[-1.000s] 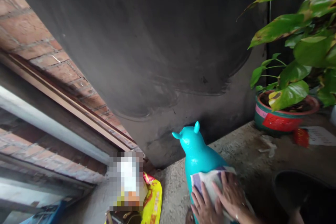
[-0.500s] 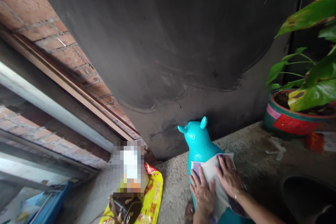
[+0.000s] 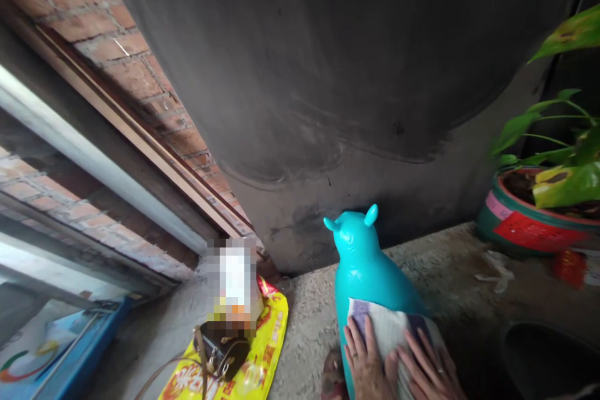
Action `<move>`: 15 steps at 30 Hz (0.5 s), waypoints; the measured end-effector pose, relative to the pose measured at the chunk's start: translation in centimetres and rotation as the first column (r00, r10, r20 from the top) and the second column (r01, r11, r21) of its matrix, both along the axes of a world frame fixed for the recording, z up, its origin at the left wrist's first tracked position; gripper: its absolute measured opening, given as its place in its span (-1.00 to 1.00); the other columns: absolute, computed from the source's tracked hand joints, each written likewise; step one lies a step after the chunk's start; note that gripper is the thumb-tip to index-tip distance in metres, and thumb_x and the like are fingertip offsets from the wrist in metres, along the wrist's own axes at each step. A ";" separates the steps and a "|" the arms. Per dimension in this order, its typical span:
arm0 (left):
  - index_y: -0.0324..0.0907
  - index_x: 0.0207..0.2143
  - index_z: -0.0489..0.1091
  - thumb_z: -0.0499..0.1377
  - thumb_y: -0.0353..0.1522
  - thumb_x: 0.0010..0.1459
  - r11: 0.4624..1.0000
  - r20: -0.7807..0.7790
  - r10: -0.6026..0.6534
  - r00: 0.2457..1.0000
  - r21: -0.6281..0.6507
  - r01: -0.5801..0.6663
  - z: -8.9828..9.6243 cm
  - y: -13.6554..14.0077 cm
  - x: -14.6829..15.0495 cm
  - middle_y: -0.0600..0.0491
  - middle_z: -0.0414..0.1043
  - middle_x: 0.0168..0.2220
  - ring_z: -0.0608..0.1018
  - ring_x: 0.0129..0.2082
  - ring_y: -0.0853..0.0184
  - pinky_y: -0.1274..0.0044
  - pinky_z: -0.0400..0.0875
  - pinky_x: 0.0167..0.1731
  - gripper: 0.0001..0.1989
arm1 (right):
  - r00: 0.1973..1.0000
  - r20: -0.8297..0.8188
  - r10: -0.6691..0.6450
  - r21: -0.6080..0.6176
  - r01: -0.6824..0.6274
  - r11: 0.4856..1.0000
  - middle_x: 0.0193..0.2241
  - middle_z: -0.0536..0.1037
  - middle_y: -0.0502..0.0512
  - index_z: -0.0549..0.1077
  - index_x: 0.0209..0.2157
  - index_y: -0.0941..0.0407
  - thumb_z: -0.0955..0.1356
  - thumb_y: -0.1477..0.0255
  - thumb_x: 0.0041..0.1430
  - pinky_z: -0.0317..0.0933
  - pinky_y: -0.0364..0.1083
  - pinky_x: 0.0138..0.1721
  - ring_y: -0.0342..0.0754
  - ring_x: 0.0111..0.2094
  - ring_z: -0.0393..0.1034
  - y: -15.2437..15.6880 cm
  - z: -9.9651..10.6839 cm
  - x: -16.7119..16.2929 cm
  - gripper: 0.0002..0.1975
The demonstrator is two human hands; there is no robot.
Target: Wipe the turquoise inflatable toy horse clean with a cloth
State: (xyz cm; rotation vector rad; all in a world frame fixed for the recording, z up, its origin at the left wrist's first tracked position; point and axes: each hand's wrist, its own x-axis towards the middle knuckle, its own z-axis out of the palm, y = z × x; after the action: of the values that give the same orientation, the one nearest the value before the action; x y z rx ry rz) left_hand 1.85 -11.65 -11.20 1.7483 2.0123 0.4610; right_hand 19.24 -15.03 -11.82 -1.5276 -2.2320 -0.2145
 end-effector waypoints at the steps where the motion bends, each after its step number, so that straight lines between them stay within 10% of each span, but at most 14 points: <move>1: -0.12 0.30 0.05 0.07 -0.08 0.18 0.999 0.039 0.001 0.999 -0.042 0.001 0.8 0.9 -0.2 -0.08 -0.23 0.37 -0.13 0.35 -0.01 0.10 -0.04 0.31 -0.31 | 0.998 0.001 0.058 -0.033 -0.058 0.998 0.24 0.27 0.05 -0.11 0.32 -0.21 0.20 0.27 0.25 0.39 0.25 -0.06 0.23 0.19 0.25 1.2 0.8 -0.3 -0.35; 9: -0.35 0.35 -0.19 -0.17 -0.16 0.32 0.993 0.341 0.049 0.939 -0.116 -0.010 3.7 10.7 -3.1 -0.16 -0.31 0.39 -0.28 0.37 0.21 0.34 -0.22 0.35 -0.33 | 0.985 -0.087 0.147 -0.305 -0.167 0.938 0.36 -0.09 -0.05 -0.04 0.31 -0.12 0.13 0.35 0.32 -0.17 0.49 0.24 0.27 0.37 -0.26 12.9 6.4 -5.8 -0.45; 15: -0.30 0.36 -0.21 -0.22 -0.15 0.32 0.993 0.329 0.082 0.941 -0.106 -0.050 2.4 7.0 -2.5 -0.06 -0.37 0.40 -0.33 0.37 0.26 0.30 -0.26 0.35 -0.34 | 0.983 -0.080 0.163 -0.327 -0.180 0.928 0.36 -0.10 -0.05 -0.19 0.33 -0.11 0.15 0.34 0.28 -0.13 0.50 0.23 0.28 0.36 -0.20 9.8 6.1 -5.0 -0.36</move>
State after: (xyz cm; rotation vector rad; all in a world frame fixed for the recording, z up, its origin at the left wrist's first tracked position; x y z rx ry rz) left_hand -0.68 -4.65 -8.80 1.4380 1.8228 0.6258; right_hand 14.26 -5.25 -5.70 -1.4641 -2.4360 0.2669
